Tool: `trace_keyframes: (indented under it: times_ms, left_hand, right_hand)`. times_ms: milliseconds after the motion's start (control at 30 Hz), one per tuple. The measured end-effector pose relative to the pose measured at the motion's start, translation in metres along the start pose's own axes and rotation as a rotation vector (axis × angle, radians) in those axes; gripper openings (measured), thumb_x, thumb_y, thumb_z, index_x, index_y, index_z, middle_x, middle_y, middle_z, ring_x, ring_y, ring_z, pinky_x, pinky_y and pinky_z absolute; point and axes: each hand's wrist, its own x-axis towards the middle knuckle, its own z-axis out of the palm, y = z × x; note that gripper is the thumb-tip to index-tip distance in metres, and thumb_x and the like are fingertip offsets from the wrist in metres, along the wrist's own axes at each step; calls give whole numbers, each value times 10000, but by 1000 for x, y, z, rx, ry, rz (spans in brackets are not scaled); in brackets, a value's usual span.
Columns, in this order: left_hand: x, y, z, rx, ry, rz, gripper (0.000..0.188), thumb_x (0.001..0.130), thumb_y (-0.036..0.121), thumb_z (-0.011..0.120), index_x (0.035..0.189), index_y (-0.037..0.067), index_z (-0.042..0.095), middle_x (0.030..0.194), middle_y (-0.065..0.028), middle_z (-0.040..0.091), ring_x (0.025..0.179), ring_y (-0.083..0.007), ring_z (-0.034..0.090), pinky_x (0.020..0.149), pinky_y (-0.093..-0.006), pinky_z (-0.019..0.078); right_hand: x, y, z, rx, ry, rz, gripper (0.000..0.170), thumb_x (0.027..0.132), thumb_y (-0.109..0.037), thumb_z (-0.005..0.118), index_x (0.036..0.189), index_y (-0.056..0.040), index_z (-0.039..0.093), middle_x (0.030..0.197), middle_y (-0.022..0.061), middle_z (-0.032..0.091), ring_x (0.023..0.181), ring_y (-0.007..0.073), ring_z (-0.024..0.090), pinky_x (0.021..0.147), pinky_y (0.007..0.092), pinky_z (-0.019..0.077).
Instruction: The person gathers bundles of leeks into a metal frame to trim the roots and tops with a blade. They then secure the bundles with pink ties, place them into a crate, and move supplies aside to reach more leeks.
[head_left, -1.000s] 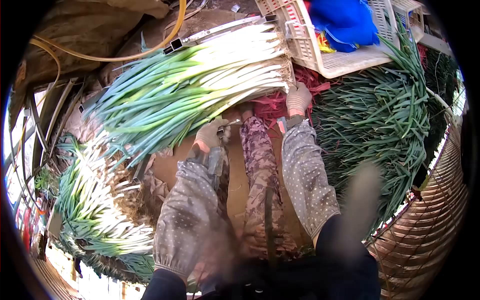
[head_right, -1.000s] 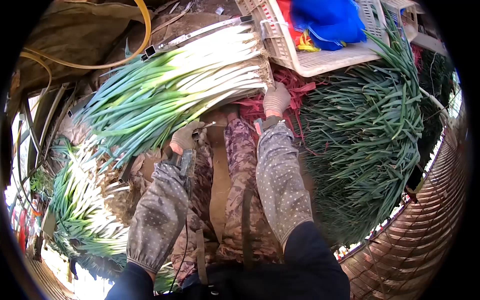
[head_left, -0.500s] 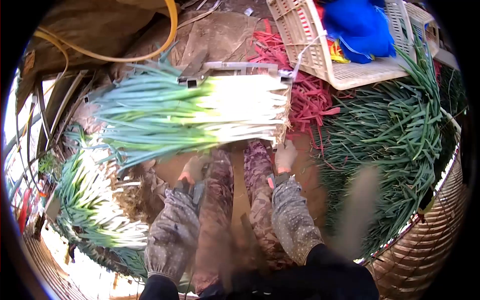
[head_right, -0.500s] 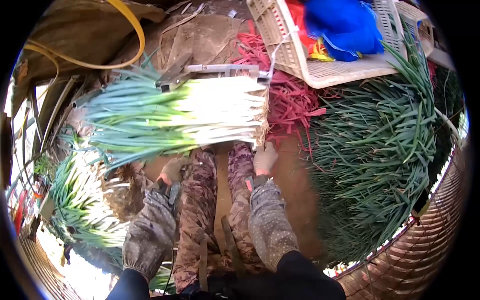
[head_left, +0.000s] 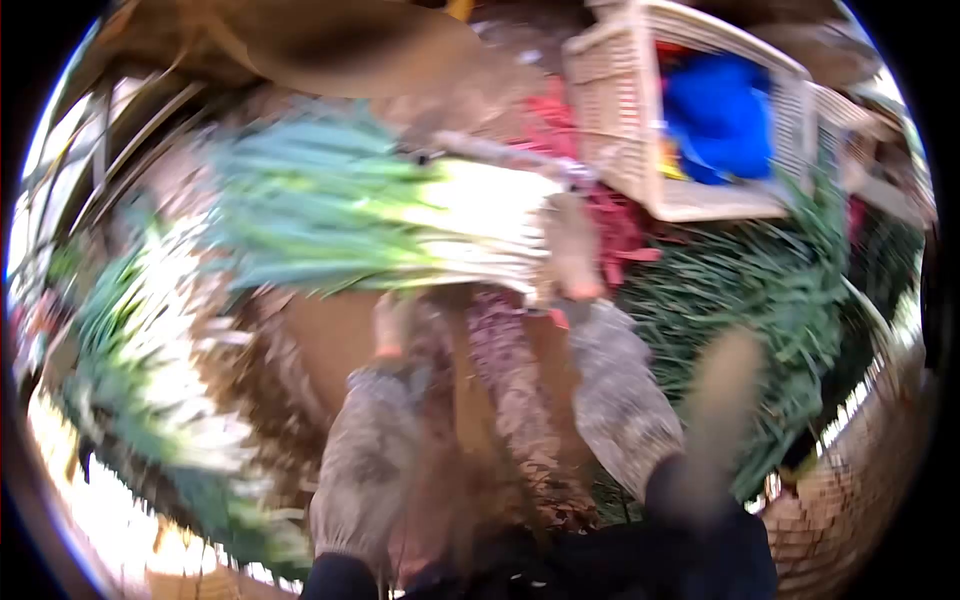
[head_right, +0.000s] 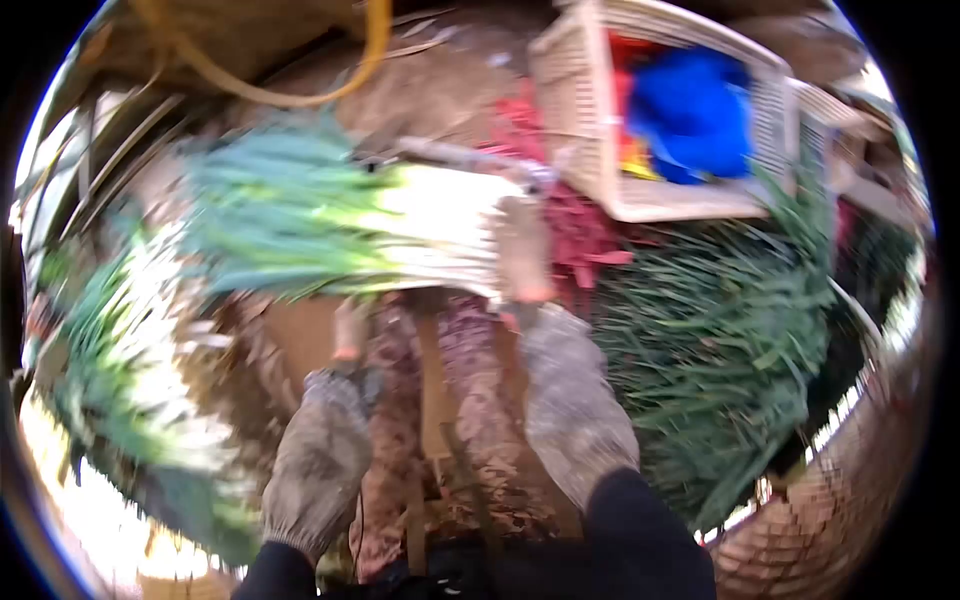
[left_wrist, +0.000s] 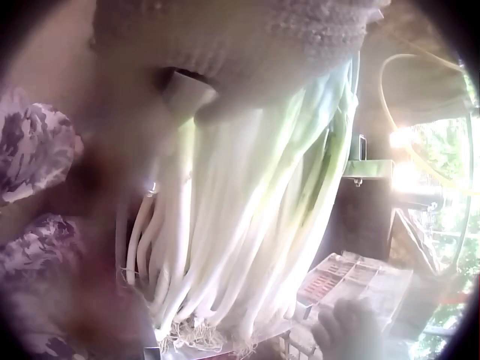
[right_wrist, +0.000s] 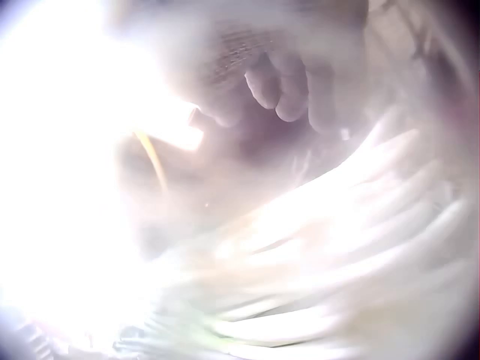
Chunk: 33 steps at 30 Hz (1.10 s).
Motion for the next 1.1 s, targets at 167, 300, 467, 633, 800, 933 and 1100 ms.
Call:
trace_keyframes:
  times_ms: [167, 300, 467, 633, 800, 933, 1100]
  left_hand:
    - [22, -43, 3, -467, -81, -158, 354, 926, 95, 583, 1272, 31, 625, 771, -56, 641, 546, -140, 573, 471, -270, 429]
    - [14, 2, -3, -454, -52, -341, 384, 919, 54, 544, 1298, 16, 589, 709, -39, 586, 435, -140, 483, 388, -279, 360]
    - [4, 7, -6, -548, -132, -328, 305, 966, 116, 566, 1251, 33, 633, 716, -5, 577, 459, -113, 471, 403, -274, 355]
    - [6, -3, -15, -478, -369, -190, 232, 944, 168, 619, 1141, 60, 680, 875, -49, 688, 720, -151, 645, 661, -291, 542]
    - [26, 10, -34, -63, -667, -133, 347, 759, 15, 689, 1089, 109, 742, 931, -114, 742, 766, -301, 685, 738, -357, 547]
    - [30, -12, -19, 374, -529, 367, 368, 740, 29, 715, 1108, 50, 720, 962, -148, 741, 885, -271, 724, 753, -363, 561]
    - [6, -42, 10, -316, -293, -6, 193, 734, 101, 740, 905, 30, 687, 726, -120, 672, 651, -272, 664, 587, -388, 522]
  right_hand:
    - [48, -52, 89, -148, -83, -444, 692, 813, -386, 770, 1379, -84, 508, 1360, 191, 544, 1301, 367, 494, 1105, 439, 396]
    - [64, -102, 127, -125, -232, -202, 639, 810, -339, 773, 1337, -62, 541, 1352, 196, 549, 1252, 348, 552, 1057, 387, 446]
    - [88, -103, 141, -320, -153, -290, 387, 698, -271, 763, 1047, -116, 706, 1132, 158, 678, 1069, 349, 636, 936, 411, 500]
    - [123, -64, 160, -127, -367, -367, 387, 682, -212, 758, 1053, -105, 734, 1030, 136, 709, 913, 314, 679, 809, 427, 541]
    - [98, -114, 148, -325, -234, -217, 419, 789, -415, 737, 920, -17, 726, 891, 189, 703, 846, 334, 679, 785, 409, 508]
    - [90, -109, 158, -374, -77, -309, 436, 851, -434, 688, 933, -9, 736, 903, 205, 716, 857, 349, 688, 787, 423, 504]
    - [70, -98, 156, -298, -148, -219, 406, 850, -391, 738, 817, 10, 687, 699, 121, 637, 650, 216, 567, 680, 363, 477]
